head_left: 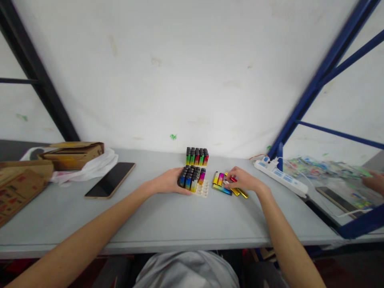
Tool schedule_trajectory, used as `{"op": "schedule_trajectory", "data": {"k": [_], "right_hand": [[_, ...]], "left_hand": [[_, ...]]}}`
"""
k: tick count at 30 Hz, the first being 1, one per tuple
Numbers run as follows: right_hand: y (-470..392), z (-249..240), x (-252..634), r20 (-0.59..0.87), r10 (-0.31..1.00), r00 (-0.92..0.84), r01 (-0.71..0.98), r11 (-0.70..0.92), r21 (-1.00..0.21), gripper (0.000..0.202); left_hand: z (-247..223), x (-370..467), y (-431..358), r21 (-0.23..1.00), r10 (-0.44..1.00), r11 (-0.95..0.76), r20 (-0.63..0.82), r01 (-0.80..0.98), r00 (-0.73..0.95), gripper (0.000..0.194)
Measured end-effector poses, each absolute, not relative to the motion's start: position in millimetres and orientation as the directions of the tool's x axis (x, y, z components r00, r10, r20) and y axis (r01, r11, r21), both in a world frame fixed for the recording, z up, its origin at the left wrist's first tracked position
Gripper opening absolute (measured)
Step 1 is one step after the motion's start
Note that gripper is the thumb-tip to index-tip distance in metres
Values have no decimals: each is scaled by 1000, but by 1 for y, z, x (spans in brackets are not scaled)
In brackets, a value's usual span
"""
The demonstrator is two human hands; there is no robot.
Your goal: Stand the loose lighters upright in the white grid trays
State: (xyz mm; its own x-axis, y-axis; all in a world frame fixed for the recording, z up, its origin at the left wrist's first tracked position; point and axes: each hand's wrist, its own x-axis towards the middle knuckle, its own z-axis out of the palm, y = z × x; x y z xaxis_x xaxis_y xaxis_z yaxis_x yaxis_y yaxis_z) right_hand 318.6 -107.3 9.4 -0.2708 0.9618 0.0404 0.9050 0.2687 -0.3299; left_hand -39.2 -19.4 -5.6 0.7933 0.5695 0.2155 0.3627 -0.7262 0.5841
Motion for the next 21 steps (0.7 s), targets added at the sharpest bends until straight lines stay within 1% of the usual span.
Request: {"op": "schedule_trajectory", "data": {"k": [3, 5, 8, 9, 11, 13, 15, 17, 19, 21], "right_hand": [[-104, 7, 317, 138, 954, -265, 877, 298, -378, 31], [-102, 6, 317, 218, 953, -212, 824, 294, -484, 33], [-103, 10, 309, 277, 952, -129, 628, 294, -720, 39], [-104, 11, 304, 287, 951, -114, 548, 301, -780, 39], [-105, 14, 290, 303, 949, -90, 406, 312, -859, 38], [-106, 13, 273, 285, 956, -64, 259, 292, -920, 38], [-104, 10, 258, 226, 973, -47, 109, 230, -967, 40], [-100, 4, 247, 162, 986, -44, 6, 162, -987, 44], [-95, -2, 239, 95, 994, -46, -40, 93, -995, 45], [-91, -7, 232, 32, 999, 0, -39, 32, -999, 51]], "left_hand": [[-4, -40, -21, 576, 570, -729, 213, 369, 794, 83], [-3, -40, -22, 581, 570, -726, 211, 368, 794, 83], [-2, -40, -23, 593, 577, -718, 213, 365, 788, 84], [-2, -40, -23, 595, 582, -714, 214, 368, 784, 83], [-3, -39, -22, 598, 583, -713, 216, 366, 783, 83], [-4, -39, -21, 601, 571, -718, 221, 351, 791, 83], [-5, -39, -20, 597, 564, -724, 225, 345, 794, 82], [-6, -39, -19, 589, 562, -729, 226, 348, 796, 82], [-7, -39, -19, 588, 559, -731, 225, 346, 798, 83], [-6, -39, -19, 589, 560, -729, 221, 348, 798, 83]]}}
